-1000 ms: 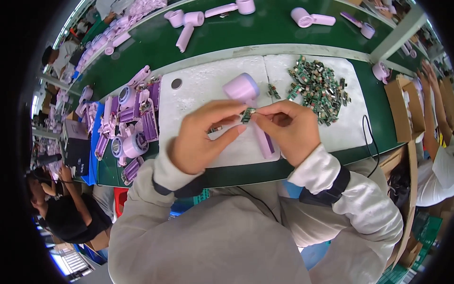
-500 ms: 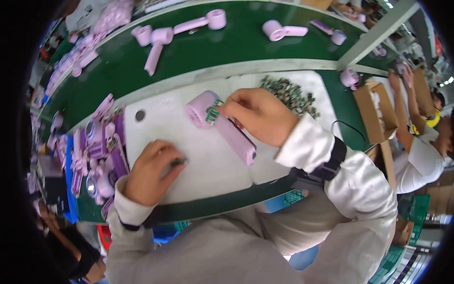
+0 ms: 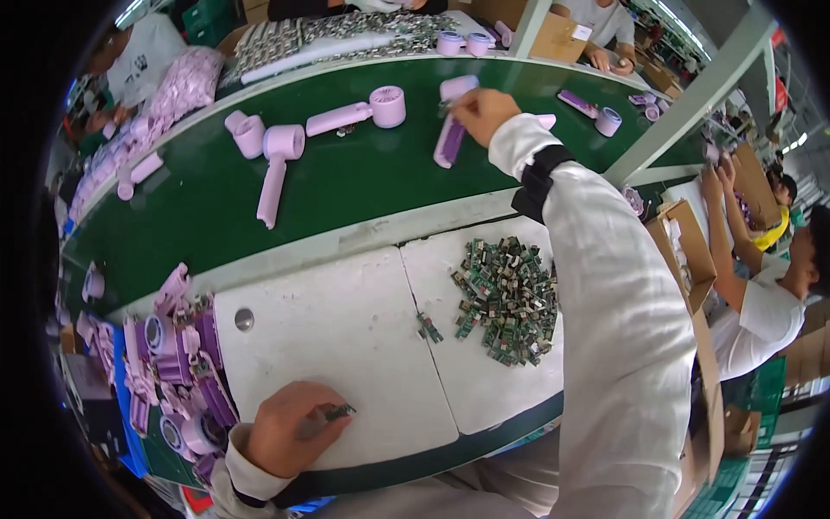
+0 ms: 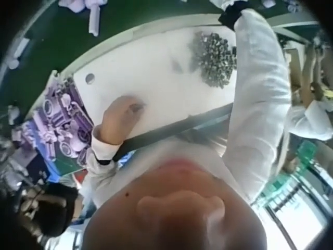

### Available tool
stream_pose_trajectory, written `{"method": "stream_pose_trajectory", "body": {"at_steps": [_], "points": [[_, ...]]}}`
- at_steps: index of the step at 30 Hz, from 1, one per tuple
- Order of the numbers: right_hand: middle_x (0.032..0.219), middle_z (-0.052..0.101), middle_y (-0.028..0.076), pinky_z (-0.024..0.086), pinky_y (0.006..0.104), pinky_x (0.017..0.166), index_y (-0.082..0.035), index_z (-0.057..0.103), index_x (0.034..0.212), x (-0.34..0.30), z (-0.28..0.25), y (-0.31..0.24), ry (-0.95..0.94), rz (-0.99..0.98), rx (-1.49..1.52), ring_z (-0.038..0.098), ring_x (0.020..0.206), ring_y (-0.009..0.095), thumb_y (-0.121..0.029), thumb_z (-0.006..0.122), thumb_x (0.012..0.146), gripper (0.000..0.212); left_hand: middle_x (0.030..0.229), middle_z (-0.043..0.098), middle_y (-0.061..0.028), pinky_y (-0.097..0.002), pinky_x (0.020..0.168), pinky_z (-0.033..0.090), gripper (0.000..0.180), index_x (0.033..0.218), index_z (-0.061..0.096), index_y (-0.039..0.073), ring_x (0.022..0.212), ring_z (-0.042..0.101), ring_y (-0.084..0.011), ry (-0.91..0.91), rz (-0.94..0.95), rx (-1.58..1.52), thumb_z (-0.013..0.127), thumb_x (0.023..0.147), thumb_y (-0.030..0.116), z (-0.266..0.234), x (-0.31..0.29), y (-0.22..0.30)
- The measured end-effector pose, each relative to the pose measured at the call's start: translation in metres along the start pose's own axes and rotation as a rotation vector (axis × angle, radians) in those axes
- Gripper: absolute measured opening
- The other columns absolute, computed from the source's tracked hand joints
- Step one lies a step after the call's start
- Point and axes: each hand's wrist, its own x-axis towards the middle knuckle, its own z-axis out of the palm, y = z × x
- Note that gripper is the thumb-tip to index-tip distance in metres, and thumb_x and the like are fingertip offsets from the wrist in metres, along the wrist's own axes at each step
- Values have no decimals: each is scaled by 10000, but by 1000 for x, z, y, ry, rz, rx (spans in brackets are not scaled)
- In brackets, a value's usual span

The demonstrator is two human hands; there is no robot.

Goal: The person picks up a circuit board and a fan handle, connects a wire to the board, and fits the board into the handle. They repeat this process with several more handles and boards before placing the assemblies on the conveyor belt.

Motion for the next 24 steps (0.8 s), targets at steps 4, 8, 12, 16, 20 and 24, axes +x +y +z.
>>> {"method": "stream_pose_trajectory", "body": {"at_steps": [4, 8, 12, 16, 20, 24], "points": [[1116, 687, 190, 536, 413, 919, -93, 635, 1207, 9, 10, 23, 166, -161, -268, 677, 990, 378, -259, 728, 832, 421, 916, 680, -99, -281, 623, 522, 242, 993, 670, 24, 725, 648, -188, 49, 10, 28, 793, 785, 10, 1, -1, 0], [1181, 656, 184, 530, 451, 926, -120, 543, 1285, -13, -8, 36, 63, -26, -527, 652, 1051, 409, -245, 777, 779, 571, 917, 681, -91, -264, 615, 511, 242, 1001, 672, 25, 729, 641, -160, 14, -29, 59, 787, 789, 1, 0, 4, 4], [1174, 641, 191, 540, 453, 904, -123, 470, 1300, -32, -45, 34, -50, 100, -575, 647, 1054, 408, -223, 819, 731, 675, 914, 670, -101, -272, 614, 517, 197, 991, 678, 10, 733, 663, -171, -3, -95, 13, 764, 813, 13, -1, 7, 4], [1131, 645, 190, 560, 421, 867, -108, 448, 1269, -67, -75, 21, 178, -34, -430, 662, 1028, 362, -209, 832, 721, 677, 924, 667, -100, -247, 600, 498, 236, 1036, 676, 6, 716, 651, -147, 59, -75, 29, 751, 813, -10, 2, 7, 7], [1132, 643, 156, 578, 365, 839, -76, 434, 1248, -111, -88, -32, 336, -190, 44, 669, 1015, 260, -187, 850, 720, 681, 915, 663, -74, -245, 607, 497, 232, 1045, 647, -7, 740, 633, -123, 63, -11, 75, 736, 831, -15, -1, 4, 0], [1223, 597, 130, 548, 365, 927, -79, 391, 1376, -173, -83, -108, 1, -90, 847, 633, 1090, 229, -77, 815, 745, 760, 961, 677, -86, -259, 679, 518, 262, 1094, 648, -24, 782, 645, -129, 213, -248, -321, 726, 843, -20, 3, -3, 1]]}}
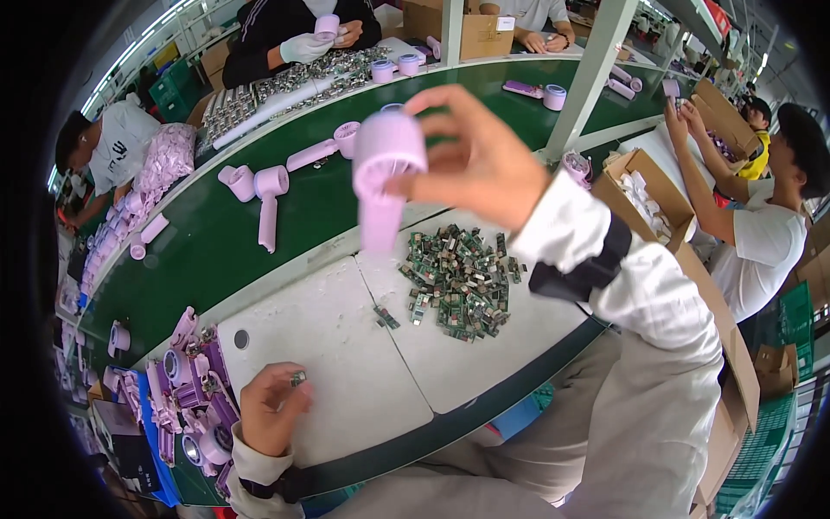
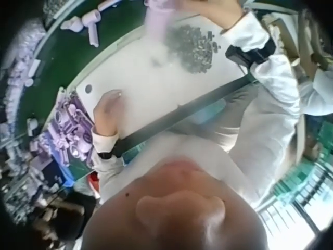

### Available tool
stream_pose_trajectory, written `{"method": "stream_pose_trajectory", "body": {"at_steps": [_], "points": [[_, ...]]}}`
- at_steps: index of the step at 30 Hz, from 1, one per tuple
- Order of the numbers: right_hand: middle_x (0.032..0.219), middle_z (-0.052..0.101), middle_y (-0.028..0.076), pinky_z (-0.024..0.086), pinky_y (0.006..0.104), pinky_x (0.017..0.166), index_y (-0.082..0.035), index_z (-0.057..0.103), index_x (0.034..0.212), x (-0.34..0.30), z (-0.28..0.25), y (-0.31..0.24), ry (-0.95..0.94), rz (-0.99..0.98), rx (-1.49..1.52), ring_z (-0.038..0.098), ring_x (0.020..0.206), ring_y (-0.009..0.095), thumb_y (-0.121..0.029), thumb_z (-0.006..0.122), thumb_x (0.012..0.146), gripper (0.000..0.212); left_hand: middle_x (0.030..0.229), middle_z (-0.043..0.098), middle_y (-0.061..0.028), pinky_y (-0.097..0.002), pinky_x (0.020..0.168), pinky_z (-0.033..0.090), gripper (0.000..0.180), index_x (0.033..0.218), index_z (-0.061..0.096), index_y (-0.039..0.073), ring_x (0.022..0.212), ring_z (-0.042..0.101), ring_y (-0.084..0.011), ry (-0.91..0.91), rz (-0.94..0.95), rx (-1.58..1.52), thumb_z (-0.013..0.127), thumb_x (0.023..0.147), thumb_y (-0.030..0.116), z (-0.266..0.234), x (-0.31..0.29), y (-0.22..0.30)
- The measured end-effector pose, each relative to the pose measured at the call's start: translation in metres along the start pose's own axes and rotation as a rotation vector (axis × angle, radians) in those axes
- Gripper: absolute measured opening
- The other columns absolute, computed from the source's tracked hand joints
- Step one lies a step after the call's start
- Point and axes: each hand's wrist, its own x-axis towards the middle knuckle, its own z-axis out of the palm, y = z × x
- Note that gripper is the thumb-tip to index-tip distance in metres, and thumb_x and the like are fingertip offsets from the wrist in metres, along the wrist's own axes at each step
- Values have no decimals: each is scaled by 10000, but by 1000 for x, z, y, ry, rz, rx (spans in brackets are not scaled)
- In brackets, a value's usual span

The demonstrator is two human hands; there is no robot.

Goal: The person picks up a circuit board and a fan handle, connects a wire to the board, and fits the board into the handle. They repeat this process with several more handles and boards before placing the assemblies on the conveyor belt.

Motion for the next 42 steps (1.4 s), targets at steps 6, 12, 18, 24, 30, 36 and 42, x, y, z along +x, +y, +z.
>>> {"method": "stream_pose_trajectory", "body": {"at_steps": [6, 12, 18, 24, 30, 36, 42], "points": [[1404, 478, 100, 453, 408, 1067, -107, 409, 1463, -58, 59, 24, -456, 84, 361, 536, 1240, 230, 65, 676, 776, 757, 959, 685, -89, -284, 793, 515, 238, 1086, 649, -28, 856, 649, -144, 69, 342, 36, 711, 856, -28, 11, -6, 7], [1334, 535, 75, 493, 388, 993, -163, 510, 1368, -65, 70, 49, -665, -374, -465, 594, 1151, 247, 52, 706, 718, 712, 948, 687, -64, -281, 828, 498, 207, 1068, 652, -5, 884, 645, -139, -26, 375, 156, 701, 868, -25, 7, -9, 8], [1218, 576, 55, 553, 334, 789, -194, 553, 1262, -62, 95, 39, -510, -880, -1158, 645, 926, 210, -97, 689, 743, 545, 980, 718, -90, -305, 803, 531, 214, 1069, 677, 14, 879, 689, -173, -358, 345, 219, 711, 859, 1, 7, -16, 7], [1141, 571, 31, 537, 293, 673, -185, 557, 1188, -64, 113, 47, -456, -913, -1227, 621, 794, 166, -203, 679, 777, 429, 979, 715, -104, -322, 779, 546, 245, 1081, 694, 66, 858, 700, -260, -552, 465, 346, 726, 839, 43, 8, -20, 0], [1083, 575, 41, 532, 272, 637, -140, 565, 1140, -83, 96, 16, -639, -579, -1022, 619, 800, 173, -233, 719, 760, 420, 944, 706, -103, -350, 753, 550, 253, 1066, 690, 75, 846, 686, -291, -538, 558, 402, 739, 818, 54, 10, -22, -3], [973, 592, 56, 515, 276, 580, -112, 617, 1080, -105, 104, 26, -311, -587, -1130, 623, 720, 183, -236, 727, 757, 363, 961, 705, -103, -362, 741, 542, 253, 1062, 698, 74, 847, 681, -294, -569, 583, 375, 748, 814, 58, 14, -18, -2], [849, 600, 30, 507, 289, 540, -131, 634, 1032, -127, 130, 30, -379, -545, -1028, 633, 646, 174, -214, 683, 778, 272, 897, 696, -96, -365, 735, 548, 235, 1046, 676, 67, 812, 677, -287, -583, 596, 323, 746, 822, 77, 23, -19, -2]]}}
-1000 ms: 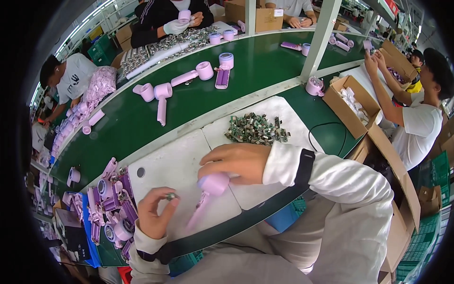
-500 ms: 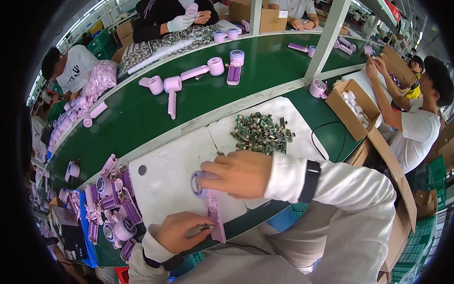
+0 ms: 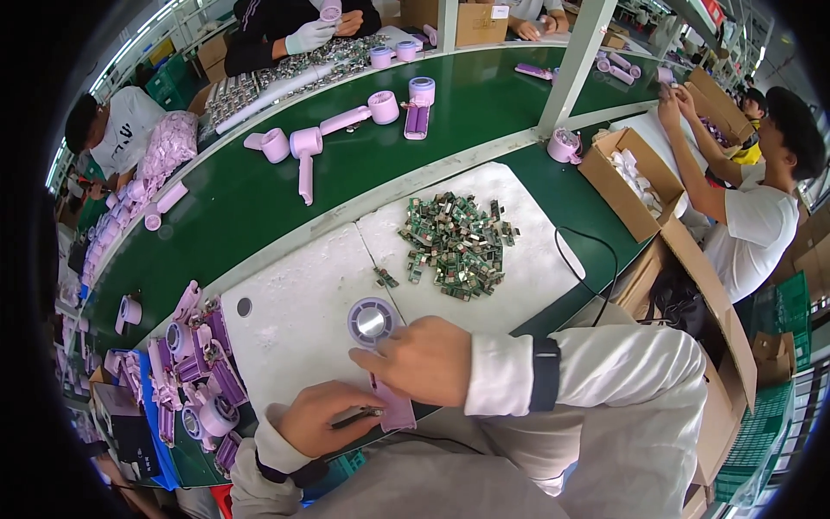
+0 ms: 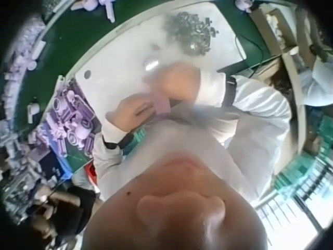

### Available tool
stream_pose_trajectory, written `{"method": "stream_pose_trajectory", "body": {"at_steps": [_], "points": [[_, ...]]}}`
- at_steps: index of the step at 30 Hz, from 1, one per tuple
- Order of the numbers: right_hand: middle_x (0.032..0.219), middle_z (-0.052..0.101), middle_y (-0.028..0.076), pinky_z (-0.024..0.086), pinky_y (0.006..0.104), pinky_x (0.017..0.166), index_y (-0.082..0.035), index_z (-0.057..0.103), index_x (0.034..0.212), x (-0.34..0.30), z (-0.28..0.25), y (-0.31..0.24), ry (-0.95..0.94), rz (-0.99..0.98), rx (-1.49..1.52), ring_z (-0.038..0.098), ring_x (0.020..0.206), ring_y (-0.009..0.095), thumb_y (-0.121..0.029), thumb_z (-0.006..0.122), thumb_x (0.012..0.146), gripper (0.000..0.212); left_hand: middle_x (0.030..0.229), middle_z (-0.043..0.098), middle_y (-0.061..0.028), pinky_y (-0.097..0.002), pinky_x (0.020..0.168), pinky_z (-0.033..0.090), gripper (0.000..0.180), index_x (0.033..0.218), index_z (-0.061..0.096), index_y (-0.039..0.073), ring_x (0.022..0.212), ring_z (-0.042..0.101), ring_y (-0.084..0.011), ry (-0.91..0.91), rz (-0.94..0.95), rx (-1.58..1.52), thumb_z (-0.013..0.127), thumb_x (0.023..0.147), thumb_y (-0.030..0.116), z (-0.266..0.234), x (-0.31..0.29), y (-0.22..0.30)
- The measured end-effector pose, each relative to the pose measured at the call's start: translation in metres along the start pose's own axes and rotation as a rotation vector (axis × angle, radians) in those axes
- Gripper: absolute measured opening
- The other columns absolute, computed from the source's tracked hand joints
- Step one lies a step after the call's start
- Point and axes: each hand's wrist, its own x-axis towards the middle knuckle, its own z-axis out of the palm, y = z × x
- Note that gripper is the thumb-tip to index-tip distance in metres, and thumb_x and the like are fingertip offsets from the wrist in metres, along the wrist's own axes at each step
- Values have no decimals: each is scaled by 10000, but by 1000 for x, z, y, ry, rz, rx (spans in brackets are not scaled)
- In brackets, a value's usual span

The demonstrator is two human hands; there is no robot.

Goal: The person picks up a circuit board and a fan handle, connects a wire to the board, and fits the board into the handle. They repeat this process with several more handles and boards before placing the assemblies on the conveyor belt.

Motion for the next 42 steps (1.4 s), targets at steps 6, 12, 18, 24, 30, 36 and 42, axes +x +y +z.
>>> {"method": "stream_pose_trajectory", "body": {"at_steps": [6, 12, 18, 24, 30, 36, 42], "points": [[758, 591, 13, 521, 299, 542, -126, 630, 1019, -2, 11, 5, -137, -33, 44, 659, 674, 170, -195, 619, 799, 231, 882, 690, -95, -367, 725, 542, 238, 1043, 680, 75, 798, 669, -288, -23, -14, 58, 759, 821, 100, 3, 2, 0], [745, 583, 4, 510, 285, 529, -123, 648, 1067, 1, 26, 5, -64, -88, 83, 642, 651, 150, -196, 621, 790, 288, 987, 701, -100, -372, 786, 534, 225, 1043, 716, 88, 900, 674, -284, -50, -163, -34, 762, 826, 127, 3, 0, -5], [747, 580, -17, 498, 271, 523, -92, 662, 1090, -1, 21, 11, -66, -222, 74, 621, 643, 134, -201, 615, 791, 322, 874, 681, -110, -386, 705, 530, 227, 1033, 687, 89, 782, 655, -311, -39, -11, -72, 758, 829, 161, 2, 4, -14], [820, 644, 17, 523, 305, 551, -89, 656, 1044, -5, 25, 22, 8, -288, 162, 667, 689, 173, -209, 619, 789, 284, 912, 697, -108, -359, 753, 549, 224, 1044, 687, 58, 824, 682, -270, -69, -48, -155, 760, 844, 126, 1, 4, -18], [813, 674, 12, 519, 297, 530, -109, 680, 1070, -1, 27, 17, -77, 10, 371, 678, 653, 162, -201, 647, 840, 250, 994, 714, -91, -352, 824, 550, 218, 1030, 717, 101, 916, 694, -263, -102, -152, -219, 774, 836, 183, -5, 3, -19], [795, 688, 36, 516, 304, 512, -146, 703, 1033, -1, 32, 17, -101, 101, 401, 659, 589, 182, -226, 680, 890, 166, 1008, 716, -113, -328, 827, 562, 218, 1061, 680, 27, 901, 707, -220, 39, -359, -378, 748, 857, 66, -2, -4, -18], [739, 675, 53, 520, 370, 535, -148, 672, 1070, -3, 29, 17, -145, 180, 538, 668, 618, 240, -236, 653, 893, 198, 985, 696, -134, -305, 792, 566, 244, 1108, 605, -62, 865, 690, -197, 302, -514, -700, 677, 877, -82, 0, 3, -16]]}}
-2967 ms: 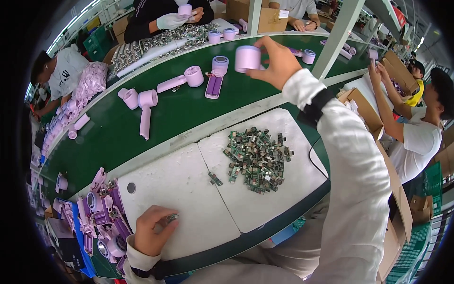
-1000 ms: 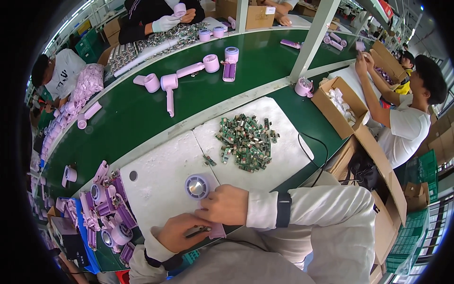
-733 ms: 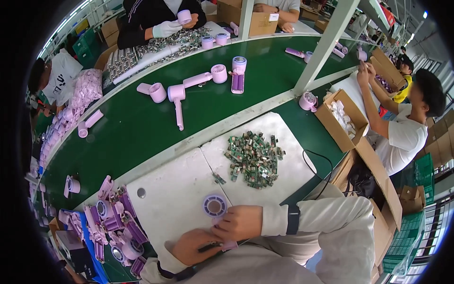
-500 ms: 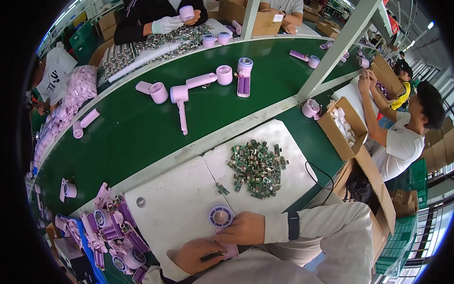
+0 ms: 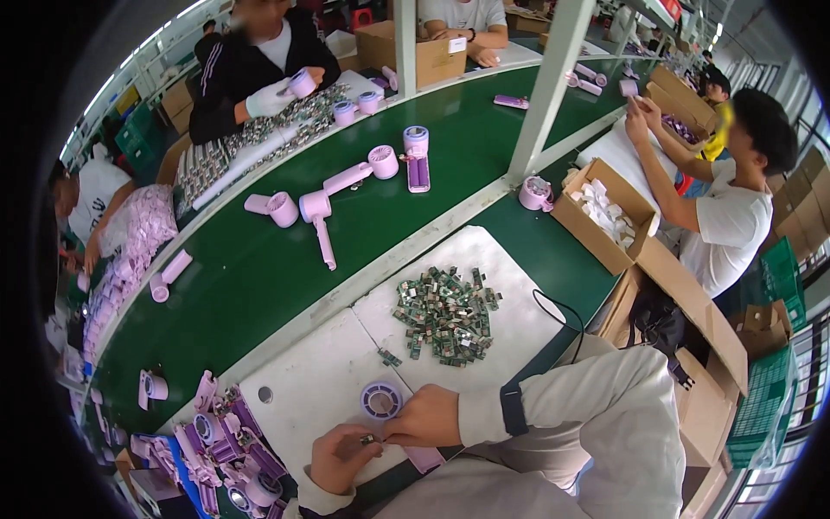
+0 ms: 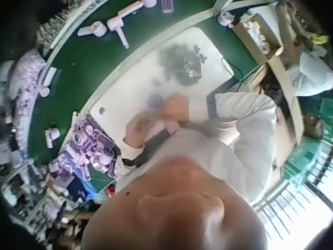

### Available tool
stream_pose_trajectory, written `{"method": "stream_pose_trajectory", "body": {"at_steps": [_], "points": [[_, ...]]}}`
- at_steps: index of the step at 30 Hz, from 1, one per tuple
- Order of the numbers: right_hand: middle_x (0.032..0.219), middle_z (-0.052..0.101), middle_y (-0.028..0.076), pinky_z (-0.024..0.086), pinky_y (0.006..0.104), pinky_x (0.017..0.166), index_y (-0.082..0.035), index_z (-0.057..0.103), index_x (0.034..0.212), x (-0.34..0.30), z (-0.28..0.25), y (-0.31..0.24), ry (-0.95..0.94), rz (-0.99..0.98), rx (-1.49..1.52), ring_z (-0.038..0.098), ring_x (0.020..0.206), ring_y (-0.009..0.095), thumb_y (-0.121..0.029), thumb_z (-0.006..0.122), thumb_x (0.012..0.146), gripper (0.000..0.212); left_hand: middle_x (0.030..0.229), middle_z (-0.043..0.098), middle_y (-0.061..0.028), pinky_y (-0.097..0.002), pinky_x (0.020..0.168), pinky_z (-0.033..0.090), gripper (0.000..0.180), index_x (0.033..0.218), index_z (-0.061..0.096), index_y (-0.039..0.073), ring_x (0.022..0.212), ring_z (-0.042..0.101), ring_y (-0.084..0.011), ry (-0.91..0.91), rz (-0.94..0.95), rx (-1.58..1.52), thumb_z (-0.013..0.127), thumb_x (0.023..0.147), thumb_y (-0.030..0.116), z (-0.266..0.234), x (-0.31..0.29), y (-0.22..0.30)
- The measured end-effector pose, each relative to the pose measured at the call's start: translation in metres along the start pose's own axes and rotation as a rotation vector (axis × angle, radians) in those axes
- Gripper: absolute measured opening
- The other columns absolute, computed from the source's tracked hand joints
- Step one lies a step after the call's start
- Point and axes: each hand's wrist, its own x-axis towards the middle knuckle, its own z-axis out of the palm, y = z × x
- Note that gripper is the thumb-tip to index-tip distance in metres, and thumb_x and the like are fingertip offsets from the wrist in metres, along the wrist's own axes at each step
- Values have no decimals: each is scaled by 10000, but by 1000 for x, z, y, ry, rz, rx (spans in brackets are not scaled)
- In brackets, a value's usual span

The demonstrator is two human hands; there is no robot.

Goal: The person picks up a circuit board and a fan handle, connects a wire to the board, and fits the board into the handle. They repeat this process with several more handles and boards before placing the assemblies on the conveyor belt.

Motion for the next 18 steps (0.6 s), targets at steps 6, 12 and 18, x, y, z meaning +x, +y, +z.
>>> {"method": "stream_pose_trajectory", "body": {"at_steps": [6, 12, 18], "points": [[858, 713, 105, 552, 374, 615, -102, 706, 1073, -2, -69, -6, 52, -55, 140, 688, 711, 266, -202, 672, 902, 201, 913, 684, -114, -295, 746, 583, 232, 1092, 624, -73, 815, 690, -183, 137, 76, -63, 694, 871, -69, 7, 2, -7], [891, 742, 74, 551, 266, 676, -25, 729, 1032, -63, -222, 28, 532, 315, -44, 694, 726, 128, -91, 660, 912, 153, 869, 652, -91, -278, 651, 540, 222, 1100, 595, -44, 716, 646, -163, 250, 164, 291, 651, 886, -60, 12, -1, -6], [772, 744, 80, 565, 280, 687, -32, 747, 997, -160, -326, 136, 732, 757, -230, 716, 712, 135, -185, 671, 855, 223, 862, 635, -82, -278, 618, 533, 230, 1110, 591, -28, 690, 631, -154, 304, 152, 301, 647, 888, -49, 17, 5, -22]]}}
